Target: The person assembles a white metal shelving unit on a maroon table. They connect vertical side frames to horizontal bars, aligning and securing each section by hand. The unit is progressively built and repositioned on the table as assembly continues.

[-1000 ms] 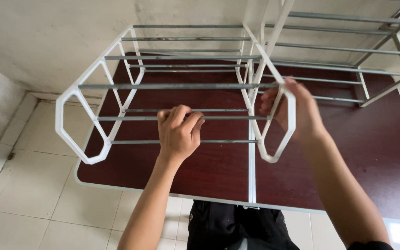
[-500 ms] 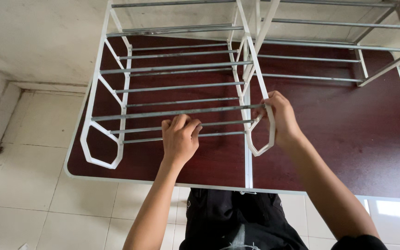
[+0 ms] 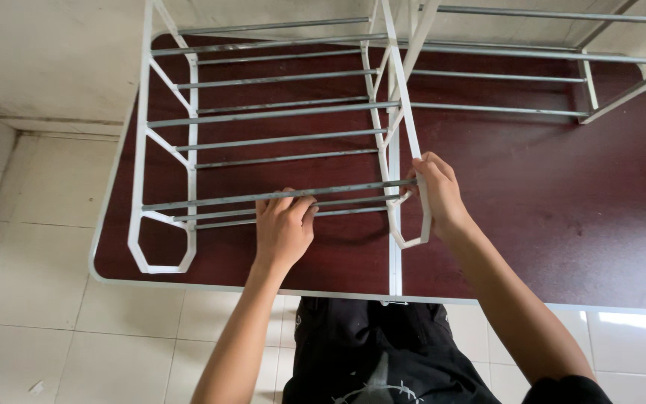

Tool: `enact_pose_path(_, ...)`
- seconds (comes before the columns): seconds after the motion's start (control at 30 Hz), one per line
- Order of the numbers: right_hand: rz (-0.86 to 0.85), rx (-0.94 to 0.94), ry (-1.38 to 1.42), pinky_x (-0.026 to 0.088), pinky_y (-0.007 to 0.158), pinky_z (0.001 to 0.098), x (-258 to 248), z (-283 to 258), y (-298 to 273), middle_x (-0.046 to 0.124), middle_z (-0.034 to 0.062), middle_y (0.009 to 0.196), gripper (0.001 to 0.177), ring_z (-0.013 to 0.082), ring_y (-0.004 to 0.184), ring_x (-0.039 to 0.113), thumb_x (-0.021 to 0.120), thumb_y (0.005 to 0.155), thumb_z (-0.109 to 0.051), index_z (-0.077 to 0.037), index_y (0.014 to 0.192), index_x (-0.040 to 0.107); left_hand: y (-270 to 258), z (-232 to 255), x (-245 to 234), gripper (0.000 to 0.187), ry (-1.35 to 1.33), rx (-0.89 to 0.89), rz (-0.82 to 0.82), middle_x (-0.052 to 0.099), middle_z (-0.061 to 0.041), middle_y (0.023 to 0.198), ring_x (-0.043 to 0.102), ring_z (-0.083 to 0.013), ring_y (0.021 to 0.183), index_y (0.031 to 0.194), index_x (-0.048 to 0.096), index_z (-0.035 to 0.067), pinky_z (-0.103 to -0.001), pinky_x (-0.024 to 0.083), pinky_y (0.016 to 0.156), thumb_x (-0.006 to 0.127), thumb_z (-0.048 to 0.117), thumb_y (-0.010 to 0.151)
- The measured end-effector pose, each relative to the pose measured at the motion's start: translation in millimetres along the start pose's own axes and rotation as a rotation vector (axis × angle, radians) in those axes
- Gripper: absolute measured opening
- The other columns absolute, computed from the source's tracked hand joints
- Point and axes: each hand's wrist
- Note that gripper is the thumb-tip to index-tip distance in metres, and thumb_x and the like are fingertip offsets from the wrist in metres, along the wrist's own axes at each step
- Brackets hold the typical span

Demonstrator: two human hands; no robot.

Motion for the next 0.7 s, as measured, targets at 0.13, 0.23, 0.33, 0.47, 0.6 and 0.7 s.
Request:
enact_pose_path(0.13, -0.002, -0.003, -0.110, 0.052, 0.072, 0.0321, 0, -8, 0, 0.060, 0.0081, 0.081, 0.013, 0.0189, 0.075, 0.061, 0.047, 0.101, -0.019, -0.007, 0.098, 0.051, 4, 9, -11, 0.006, 0.048, 0.195, 0.007, 0.068, -0.001, 0.088, 0.066, -0.0184, 0.083, 0.089, 0.073, 0.008, -0.040, 0.045, 0.085, 0.074, 0.012, 0.093)
enact_pose_path(0.23, 0.045, -0.012, -0.102, 0.054, 0.074, 0.0349, 4, -16, 3, 0.060, 0.0086, 0.092, 0.015, 0.0167, 0.082, 0.061, 0.047, 0.101, -0.018, -0.008, 0.112, 0.046, 13, 10, -27, 0.015, 0.077, 0.374, 0.075, 0.059, 0.000, 0.073, 0.062, -0.0163, 0.074, 0.087, 0.070, 0.009, -0.033, 0.048, 0.076, 0.075, 0.003, 0.099)
enact_pose_path(0.33, 0.050, 0.003, 0.011, 0.055, 0.078, 0.0355, 6, -24, 15, 0.057, 0.0088, 0.101, 0.024, 0.0157, 0.088, 0.059, 0.047, 0.104, -0.022, -0.008, 0.123, 0.043, 35, 3, -43, 0.026, 0.109, 0.400, 0.056, 0.053, 0.002, 0.063, 0.052, -0.0129, 0.055, 0.080, 0.069, 0.010, -0.028, 0.038, 0.049, 0.084, 0.019, 0.098)
enact_pose_path(0.47, 0.000, -0.009, -0.085, 0.052, 0.089, 0.0344, 13, -30, 28, 0.058, 0.0048, 0.116, 0.030, 0.0134, 0.102, 0.056, 0.044, 0.108, -0.029, -0.012, 0.133, 0.044, 50, -4, -63, 0.033, 0.153, 0.416, 0.072, 0.059, -0.003, 0.075, 0.059, -0.0183, 0.067, 0.086, 0.062, 0.010, -0.034, 0.046, 0.061, 0.077, 0.039, 0.084)
enact_pose_path(0.6, -0.042, 0.019, -0.086, 0.049, 0.093, 0.0373, 21, -32, 34, 0.059, -0.0008, 0.121, 0.036, 0.0128, 0.108, 0.050, 0.038, 0.107, -0.035, -0.015, 0.137, 0.042, 56, -7, -62, 0.031, 0.228, 0.423, 0.002, 0.055, 0.002, 0.067, 0.056, -0.0137, 0.058, 0.083, 0.062, 0.014, -0.029, 0.044, 0.053, 0.076, 0.040, 0.091)
enact_pose_path(0.7, -0.064, 0.023, -0.055, 0.049, 0.096, 0.0397, 22, -32, 38, 0.057, 0.0027, 0.124, 0.040, 0.0148, 0.111, 0.049, 0.036, 0.108, -0.039, -0.013, 0.138, 0.040, 56, -12, -53, 0.032, 0.287, 0.446, 0.030, 0.053, 0.006, 0.062, 0.055, -0.0098, 0.052, 0.079, 0.062, 0.016, -0.025, 0.043, 0.045, 0.074, 0.039, 0.097)
Point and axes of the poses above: each hand's wrist, its own y-axis towards the middle knuckle, its own x-axis out of the palm, z = x × y
